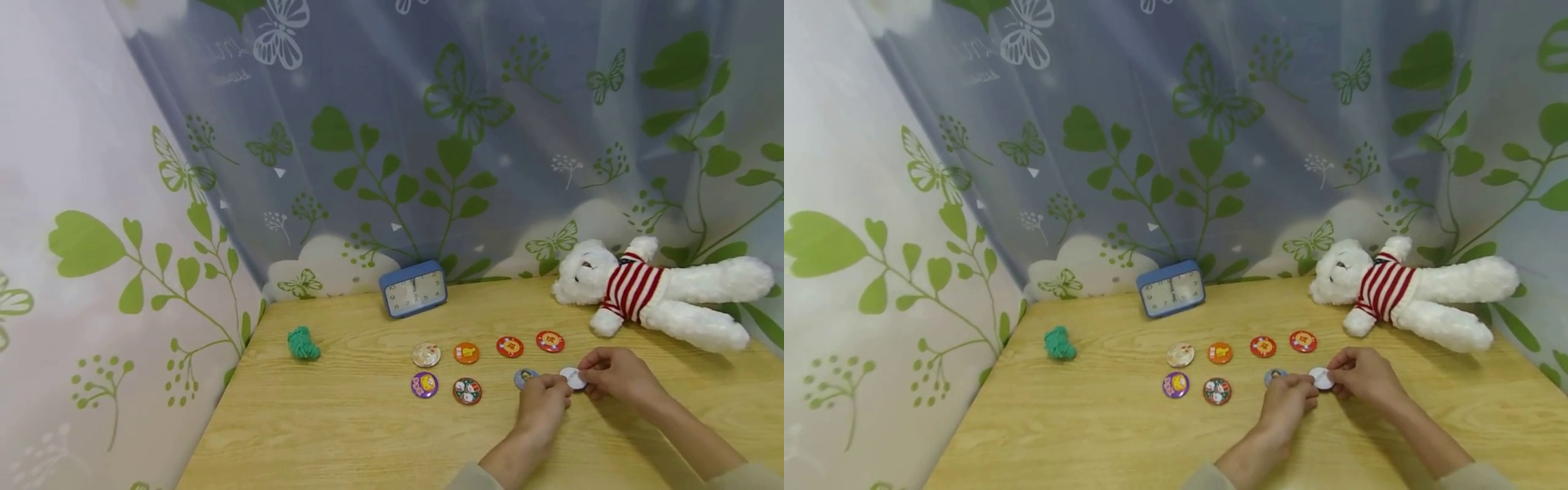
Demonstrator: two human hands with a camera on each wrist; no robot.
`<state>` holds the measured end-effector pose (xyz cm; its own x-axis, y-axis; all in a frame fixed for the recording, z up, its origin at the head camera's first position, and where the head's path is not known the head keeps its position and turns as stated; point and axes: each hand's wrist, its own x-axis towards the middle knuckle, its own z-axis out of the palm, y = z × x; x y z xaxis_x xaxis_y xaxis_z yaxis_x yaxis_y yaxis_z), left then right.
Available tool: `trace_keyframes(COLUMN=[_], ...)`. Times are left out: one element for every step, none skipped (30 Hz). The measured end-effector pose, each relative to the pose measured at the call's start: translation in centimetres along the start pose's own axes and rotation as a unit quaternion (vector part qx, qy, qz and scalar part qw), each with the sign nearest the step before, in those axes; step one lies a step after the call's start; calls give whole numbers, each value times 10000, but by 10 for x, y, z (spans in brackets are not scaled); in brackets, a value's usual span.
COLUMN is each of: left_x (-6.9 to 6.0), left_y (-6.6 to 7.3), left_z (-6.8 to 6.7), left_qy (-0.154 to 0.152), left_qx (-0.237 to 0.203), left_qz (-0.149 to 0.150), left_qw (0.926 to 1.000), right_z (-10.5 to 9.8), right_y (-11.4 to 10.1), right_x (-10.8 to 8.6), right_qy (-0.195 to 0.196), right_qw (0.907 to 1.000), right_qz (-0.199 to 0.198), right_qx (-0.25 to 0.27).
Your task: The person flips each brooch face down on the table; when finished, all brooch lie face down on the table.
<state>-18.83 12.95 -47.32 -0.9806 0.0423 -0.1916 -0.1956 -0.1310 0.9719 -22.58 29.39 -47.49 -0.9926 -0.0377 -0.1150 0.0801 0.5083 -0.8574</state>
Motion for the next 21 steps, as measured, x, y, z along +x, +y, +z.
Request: trace_keyframes(left_x=[0, 0, 0, 0, 0, 0, 0, 0, 0, 0, 0, 0, 0, 0, -1, -1, -1, -1, -1, -1, -1], left_y=[0, -1, -1, -1, -2, -2, -3, -3, -3, -3, -3, -3, -3, -2, -2, -2, -2, -2, -2, -2, -2], left_z=[0, 0, 0, 0, 0, 0, 0, 0, 0, 0, 0, 0, 0, -1, -1, -1, -1, -1, -1, -1, -1], left_qy=[3, 10, 9, 5, 2, 5, 9, 11, 21, 26, 37, 40, 40, 38, 35, 28, 22, 14, 9, 5, 5], left_qx=[7, 2, 19, 26, 21, 20, 21, 21, 32, 30, 34, 51, 75, 100, 123, 151, 186, 227, 269, 301, 334], left_qz=[11, -7, 4, 15, 26, 30, 39, 44, 55, 56, 53, 52, 57, 57, 60, 65, 83, 89, 125, 139, 155], left_qw=[10000, 10000, 10000, 10000, 10000, 10000, 10000, 10000, 10000, 10000, 10000, 10000, 9999, 9999, 9999, 9999, 9998, 9997, 9996, 9994, 9993], right_z=[0, 0, 0, 0, 0, 0, 0, 0, 0, 1, 1, 1, 1, 1, 1, 1, 1, 0, 0, 0, -1], right_y=[-1, -1, -2, -3, -3, -3, -4, -4, -4, -4, -4, -3, -3, -3, -2, -1, -1, -1, -1, -1, -1], right_x=[0, 0, -1, -1, -1, -1, -1, -1, -2, -1, -1, -1, -1, -1, -1, -1, -1, -1, -1, -1, -1], right_qy=[-5, -6, 0, 4, 17, 28, 39, 49, 62, 70, 82, 82, 88, 95, 104, 105, 113, 114, 125, 125, 125], right_qw=[10000, 10000, 10000, 10000, 9999, 9998, 9998, 9997, 9996, 9995, 9994, 9993, 9993, 9992, 9992, 9991, 9990, 9990, 9989, 9990, 9991], right_qz=[7, 11, 14, 13, 1, -14, -35, -50, -69, -84, -109, -133, -132, -134, -135, -137, -130, -109, -68, -41, 2], right_qx=[-16, -37, -60, -87, -133, -173, -216, -253, -283, -305, -330, -338, -345, -354, -369, -390, -415, -429, -442, -439, -416])
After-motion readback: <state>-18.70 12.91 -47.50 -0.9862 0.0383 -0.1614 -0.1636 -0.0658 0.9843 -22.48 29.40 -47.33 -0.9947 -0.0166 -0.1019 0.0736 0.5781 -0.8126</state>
